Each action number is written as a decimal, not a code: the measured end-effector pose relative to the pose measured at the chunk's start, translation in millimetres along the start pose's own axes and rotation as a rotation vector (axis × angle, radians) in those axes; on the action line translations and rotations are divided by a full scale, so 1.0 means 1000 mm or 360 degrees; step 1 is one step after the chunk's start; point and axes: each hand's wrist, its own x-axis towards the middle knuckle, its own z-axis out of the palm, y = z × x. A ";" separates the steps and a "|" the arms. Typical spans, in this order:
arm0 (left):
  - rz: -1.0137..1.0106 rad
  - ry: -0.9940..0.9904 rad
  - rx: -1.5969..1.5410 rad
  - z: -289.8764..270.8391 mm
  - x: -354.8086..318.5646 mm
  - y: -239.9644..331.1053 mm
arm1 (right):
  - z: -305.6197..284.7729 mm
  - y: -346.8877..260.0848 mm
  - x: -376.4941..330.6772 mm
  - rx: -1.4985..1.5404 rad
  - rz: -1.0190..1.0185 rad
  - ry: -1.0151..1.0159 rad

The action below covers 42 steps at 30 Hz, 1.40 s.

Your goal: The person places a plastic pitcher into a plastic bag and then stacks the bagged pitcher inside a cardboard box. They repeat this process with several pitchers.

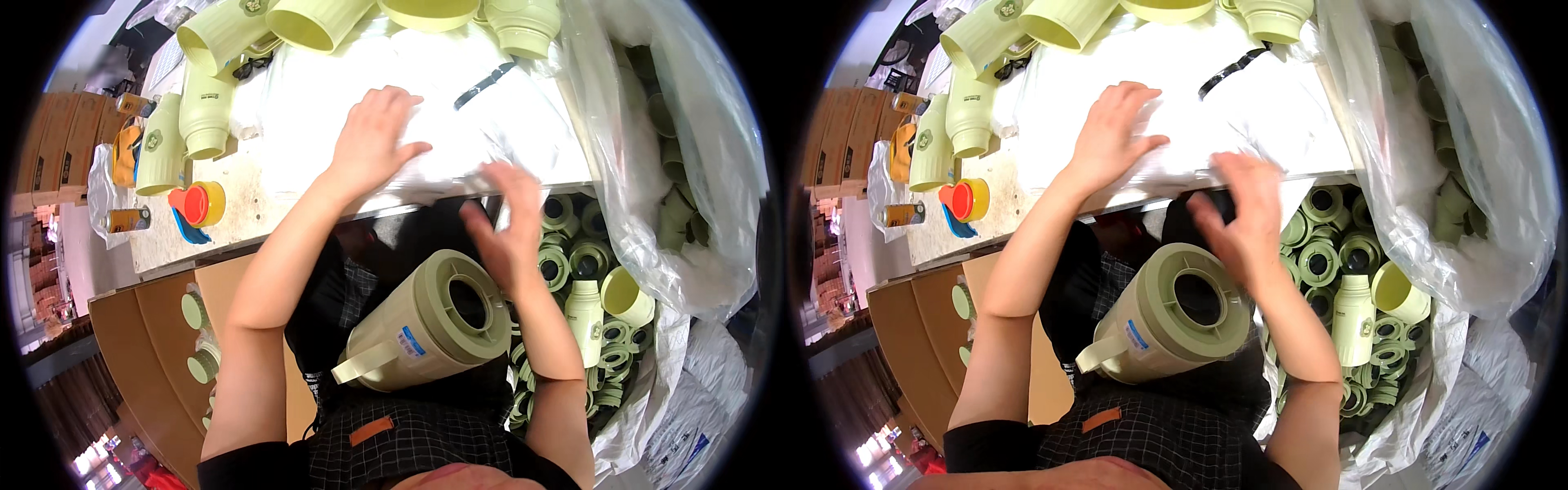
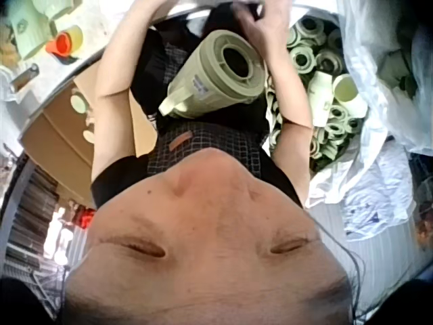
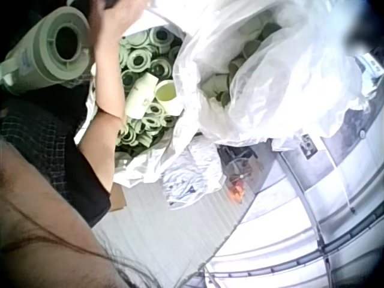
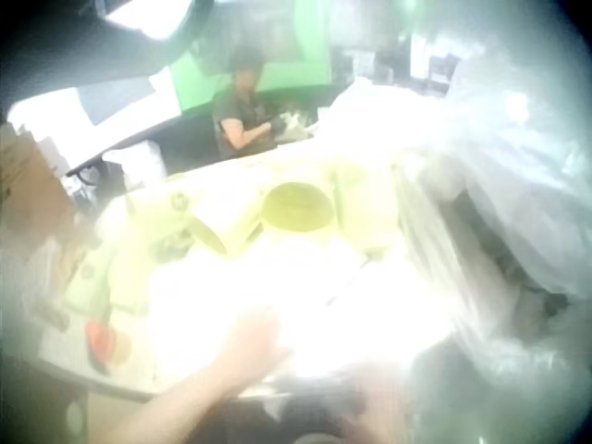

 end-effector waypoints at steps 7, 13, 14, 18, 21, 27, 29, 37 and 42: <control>-0.0013 -0.0102 -0.0099 0.042 -0.007 -0.007 | 0.012 0.095 0.037 -0.0732 0.0024 0.0302; 0.0036 -0.0135 -0.0094 0.037 -0.040 0.008 | 0.038 0.085 0.063 -0.0816 0.0070 0.0419; 0.0049 -0.0173 -0.0108 0.034 -0.047 0.010 | 0.038 0.085 0.061 -0.0859 0.0056 0.0411; 0.0002 -0.0265 -0.0436 0.019 -0.067 0.009 | 0.037 0.080 0.065 -0.0757 0.0163 0.0290; -0.0231 -0.0032 -0.0634 0.001 -0.051 0.031 | 0.034 0.084 0.066 -0.0733 0.0209 0.0249; -0.0446 -0.0082 -0.0173 0.024 -0.005 -0.016 | 0.019 0.040 0.047 -0.0752 0.0179 0.0367; -0.0612 -0.0174 -0.0331 0.026 -0.003 -0.021 | 0.010 0.027 0.030 -0.0435 0.0250 0.0408; -0.0639 -0.0117 -0.0378 0.024 0.002 -0.021 | 0.007 -0.001 0.021 0.1591 0.0814 -0.0121; -0.1028 0.0190 -0.1556 -0.007 0.005 -0.007 | 0.023 0.001 0.013 0.1326 0.0933 -0.0132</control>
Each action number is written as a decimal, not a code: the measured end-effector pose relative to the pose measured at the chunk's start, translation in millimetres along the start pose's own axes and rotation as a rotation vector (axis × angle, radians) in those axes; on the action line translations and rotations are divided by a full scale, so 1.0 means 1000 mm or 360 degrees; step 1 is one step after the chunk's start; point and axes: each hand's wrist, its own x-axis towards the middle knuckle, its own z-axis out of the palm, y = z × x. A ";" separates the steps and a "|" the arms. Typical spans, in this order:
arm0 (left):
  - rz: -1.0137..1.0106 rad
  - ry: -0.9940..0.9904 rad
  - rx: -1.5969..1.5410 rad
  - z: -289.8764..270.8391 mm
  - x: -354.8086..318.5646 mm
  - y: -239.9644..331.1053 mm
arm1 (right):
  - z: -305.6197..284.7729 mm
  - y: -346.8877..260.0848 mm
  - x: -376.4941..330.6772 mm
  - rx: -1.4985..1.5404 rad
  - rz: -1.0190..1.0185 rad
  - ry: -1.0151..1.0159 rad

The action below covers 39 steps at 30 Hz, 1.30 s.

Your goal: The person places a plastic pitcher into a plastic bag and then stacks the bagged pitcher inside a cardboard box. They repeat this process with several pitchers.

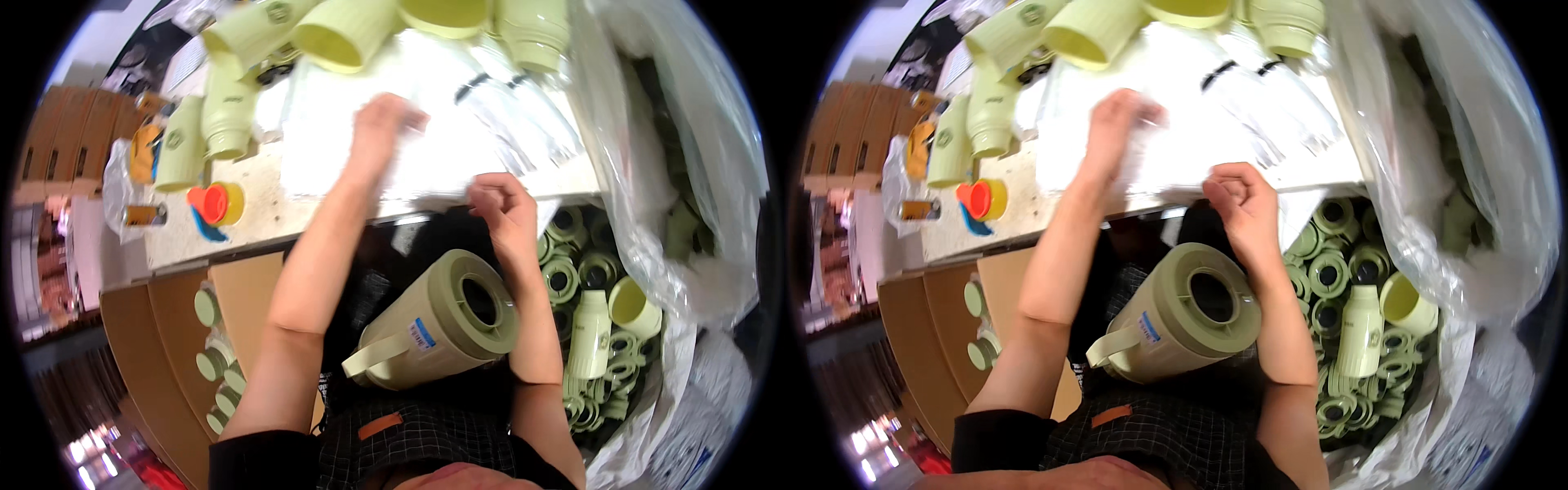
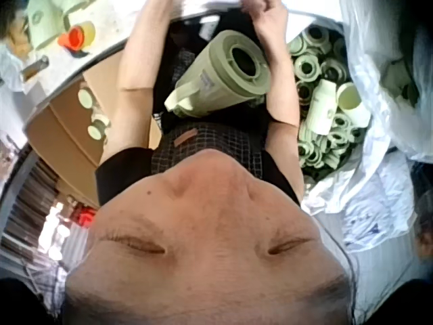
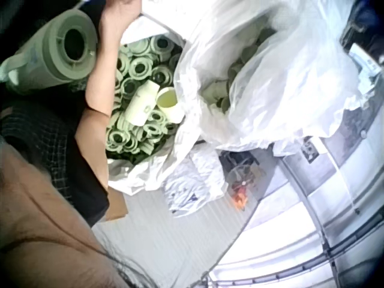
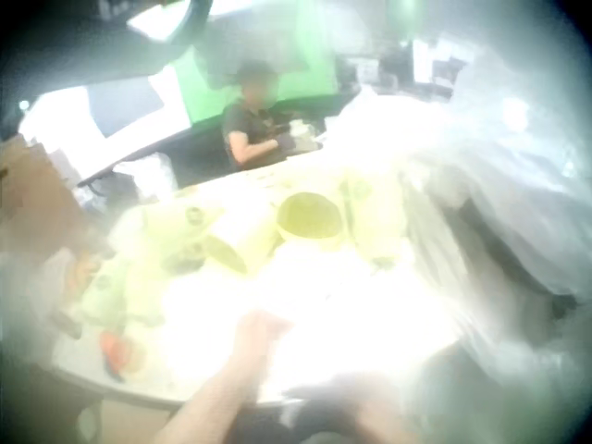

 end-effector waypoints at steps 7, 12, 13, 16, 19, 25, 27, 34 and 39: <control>-0.0100 -0.0258 -0.0717 0.017 -0.107 0.028 | -0.011 0.000 -0.023 0.0113 -0.0101 0.0141; -0.0139 -0.0319 -0.0307 0.013 -0.135 0.029 | -0.004 -0.005 -0.042 -0.0481 -0.0324 -0.0100; -0.0294 -0.0202 -0.0503 -0.002 -0.135 0.034 | -0.025 0.013 -0.035 -0.0495 -0.0451 0.0152; -0.0200 -0.0911 -0.0799 -0.033 -0.145 0.031 | -0.071 0.032 -0.027 0.0714 -0.0215 0.0776; 0.0005 -0.0198 0.0412 -0.032 -0.142 -0.013 | -0.053 0.038 -0.050 0.1044 0.0255 0.0835; 0.0664 -0.0284 0.0623 -0.043 -0.242 0.080 | -0.009 0.076 -0.188 -0.1290 -0.0848 0.0296; 0.0603 -0.0092 0.0859 -0.061 -0.286 0.074 | 0.023 0.080 -0.214 -0.0251 -0.0586 -0.0065; 0.0112 0.0658 0.1075 -0.107 -0.405 0.007 | 0.088 0.064 -0.210 -0.0288 0.0395 -0.1366; -0.0055 0.1310 0.2150 -0.203 -0.496 0.030 | 0.206 0.000 -0.210 -0.0297 -0.0087 -0.1937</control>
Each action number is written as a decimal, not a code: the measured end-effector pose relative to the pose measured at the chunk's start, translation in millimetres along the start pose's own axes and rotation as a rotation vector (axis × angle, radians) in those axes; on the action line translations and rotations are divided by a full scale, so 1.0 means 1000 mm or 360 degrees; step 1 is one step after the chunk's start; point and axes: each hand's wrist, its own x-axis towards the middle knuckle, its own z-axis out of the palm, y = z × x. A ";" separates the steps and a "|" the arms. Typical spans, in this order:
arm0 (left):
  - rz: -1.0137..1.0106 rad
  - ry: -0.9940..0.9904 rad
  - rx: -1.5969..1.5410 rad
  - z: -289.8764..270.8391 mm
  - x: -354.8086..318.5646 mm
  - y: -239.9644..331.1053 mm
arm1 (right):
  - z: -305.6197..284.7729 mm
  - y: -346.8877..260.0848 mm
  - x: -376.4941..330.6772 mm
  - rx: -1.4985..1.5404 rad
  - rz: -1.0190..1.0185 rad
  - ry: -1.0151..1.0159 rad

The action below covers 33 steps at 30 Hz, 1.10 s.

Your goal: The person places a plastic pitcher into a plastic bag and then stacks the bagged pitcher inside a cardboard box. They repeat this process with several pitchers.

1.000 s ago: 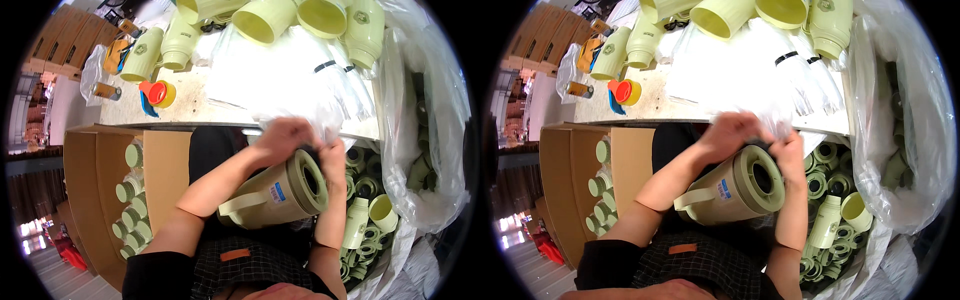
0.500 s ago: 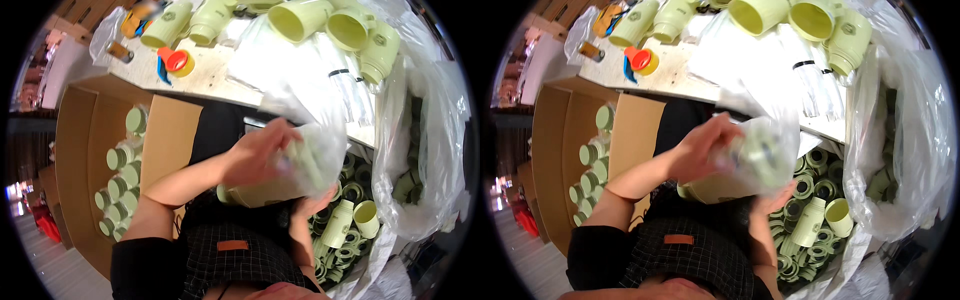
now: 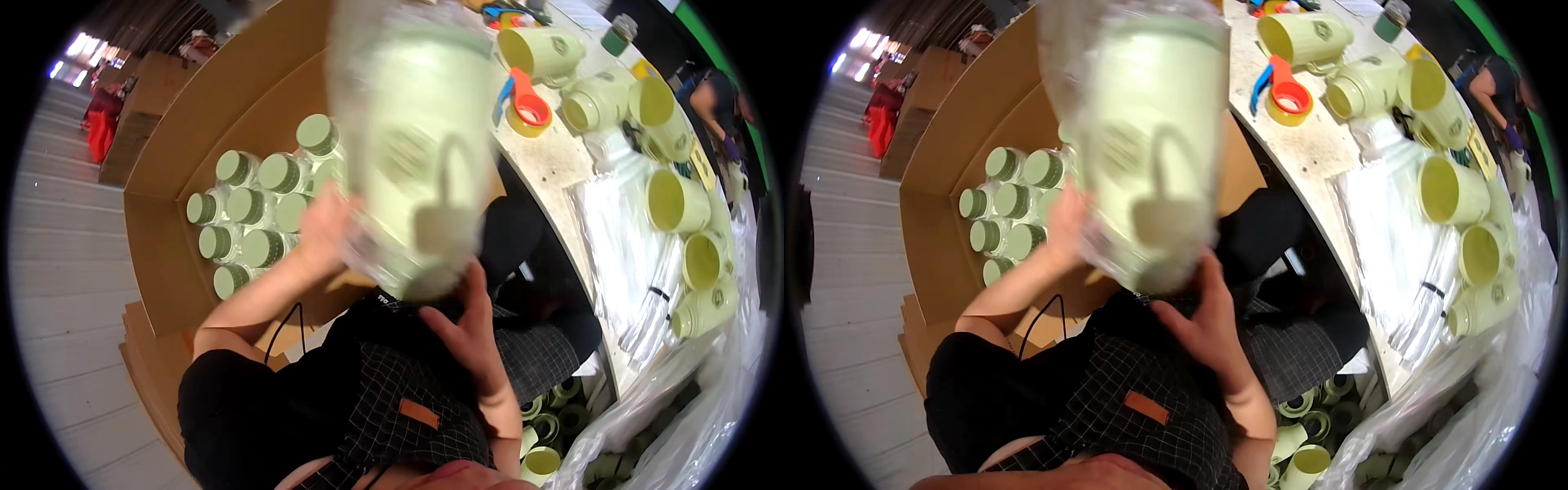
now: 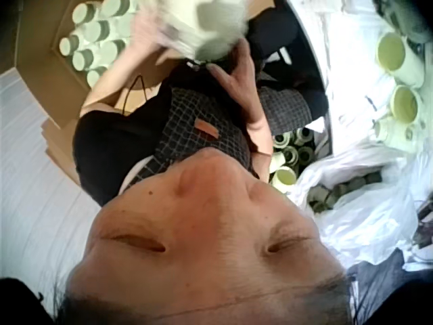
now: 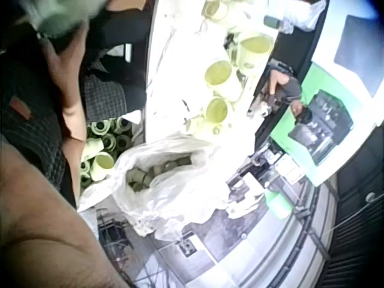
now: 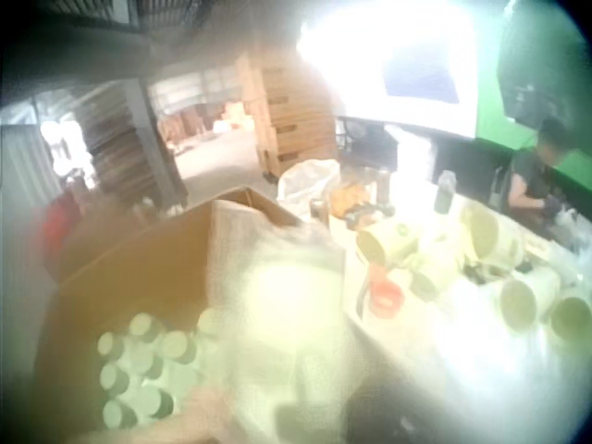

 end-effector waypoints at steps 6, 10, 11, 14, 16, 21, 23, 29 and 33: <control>-0.1660 -0.0160 -0.0573 0.002 0.006 -0.307 | 0.022 -0.021 0.043 0.0011 -0.0147 -0.0264; -0.1488 -0.0912 -0.0344 0.023 -0.062 -0.430 | -0.027 0.029 -0.016 0.0146 0.0276 0.0245; -0.1466 -0.1112 -0.0352 0.022 -0.081 -0.447 | -0.041 0.039 -0.021 0.0126 0.0341 0.0347; -0.1598 -0.1145 -0.0170 0.053 -0.098 -0.451 | -0.103 0.033 -0.015 -0.0211 0.0266 0.0763; -0.1593 -0.1023 0.0007 0.057 -0.095 -0.445 | -0.156 0.022 0.012 -0.0410 0.0188 0.1256; -0.1215 -0.0285 0.0428 0.043 -0.075 -0.356 | -0.315 -0.012 0.100 -0.2530 -0.0395 0.2184; -0.0817 -0.0101 0.0320 0.038 -0.019 -0.249 | -0.383 -0.012 0.092 -0.2447 0.0045 0.2178; 0.0715 -0.0193 -0.0352 0.078 0.117 0.045 | -0.302 -0.004 0.057 -0.1787 -0.0637 0.2057; 0.1868 0.0264 0.0196 0.096 0.163 0.165 | -0.203 -0.053 -0.004 -0.1186 -0.0406 0.1586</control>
